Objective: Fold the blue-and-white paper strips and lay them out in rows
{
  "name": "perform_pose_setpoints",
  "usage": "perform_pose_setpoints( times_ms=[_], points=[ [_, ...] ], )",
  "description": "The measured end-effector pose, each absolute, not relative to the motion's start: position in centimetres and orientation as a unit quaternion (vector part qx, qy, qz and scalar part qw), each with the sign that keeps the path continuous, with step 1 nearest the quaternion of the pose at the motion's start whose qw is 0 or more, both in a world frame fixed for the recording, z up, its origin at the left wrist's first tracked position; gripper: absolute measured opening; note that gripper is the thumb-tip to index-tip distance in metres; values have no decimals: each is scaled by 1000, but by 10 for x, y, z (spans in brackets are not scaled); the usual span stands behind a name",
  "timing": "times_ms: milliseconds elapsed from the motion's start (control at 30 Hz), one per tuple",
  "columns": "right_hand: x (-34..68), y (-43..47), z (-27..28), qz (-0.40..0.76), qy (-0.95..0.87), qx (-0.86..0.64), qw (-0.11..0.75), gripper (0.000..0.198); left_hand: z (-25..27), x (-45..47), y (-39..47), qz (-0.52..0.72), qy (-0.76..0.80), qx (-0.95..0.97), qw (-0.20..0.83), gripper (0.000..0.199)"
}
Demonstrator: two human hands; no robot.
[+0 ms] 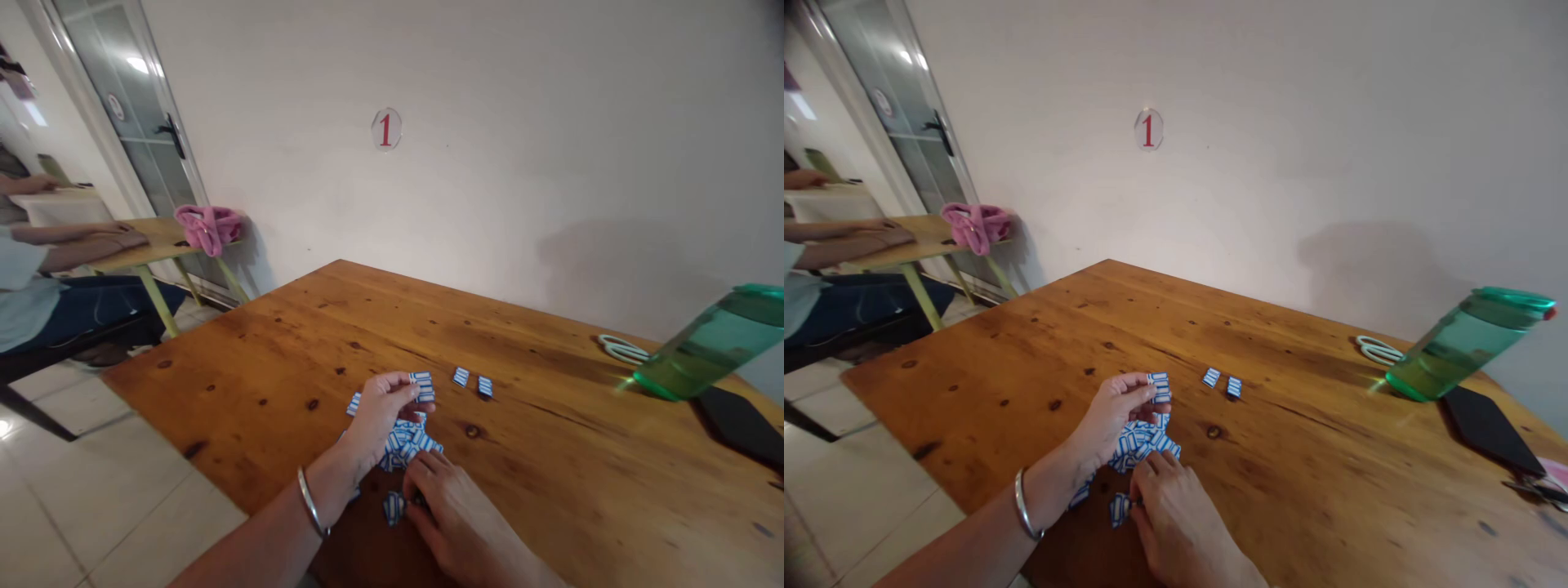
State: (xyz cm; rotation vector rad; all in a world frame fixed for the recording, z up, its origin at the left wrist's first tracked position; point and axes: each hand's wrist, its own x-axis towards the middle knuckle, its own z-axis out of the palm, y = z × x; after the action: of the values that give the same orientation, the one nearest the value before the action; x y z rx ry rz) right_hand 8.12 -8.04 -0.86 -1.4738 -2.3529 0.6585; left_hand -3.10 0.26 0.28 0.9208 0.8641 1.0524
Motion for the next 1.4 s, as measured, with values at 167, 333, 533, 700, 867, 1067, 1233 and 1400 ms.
perform_pose_setpoints(
  times_ms=[167,333,533,700,867,1067,1233,1400],
  points=[
    [86,-76,-9,274,-756,-525,279,11,3,-31,2,457,390,417,682,18],
    [99,-65,-7,334,-645,-565,391,7,4,-28,-1,447,385,444,674,12],
    [111,-59,-9,327,-581,-587,460,12,-1,-24,-3,428,394,509,634,5],
    [113,-54,-8,241,-546,-618,512,16,-2,-21,-7,403,380,519,650,7],
    [118,-50,-13,285,-519,-619,516,22,0,-21,-8,402,371,501,670,9],
    [124,-52,-1,335,-517,-565,549,22,-2,-22,-3,411,403,489,656,8],
    [126,-58,6,287,-621,-551,479,20,-3,-20,-2,405,421,501,638,3],
    [117,-59,-4,231,-619,-599,452,16,-3,-19,-5,373,405,530,645,8]
  ],
)
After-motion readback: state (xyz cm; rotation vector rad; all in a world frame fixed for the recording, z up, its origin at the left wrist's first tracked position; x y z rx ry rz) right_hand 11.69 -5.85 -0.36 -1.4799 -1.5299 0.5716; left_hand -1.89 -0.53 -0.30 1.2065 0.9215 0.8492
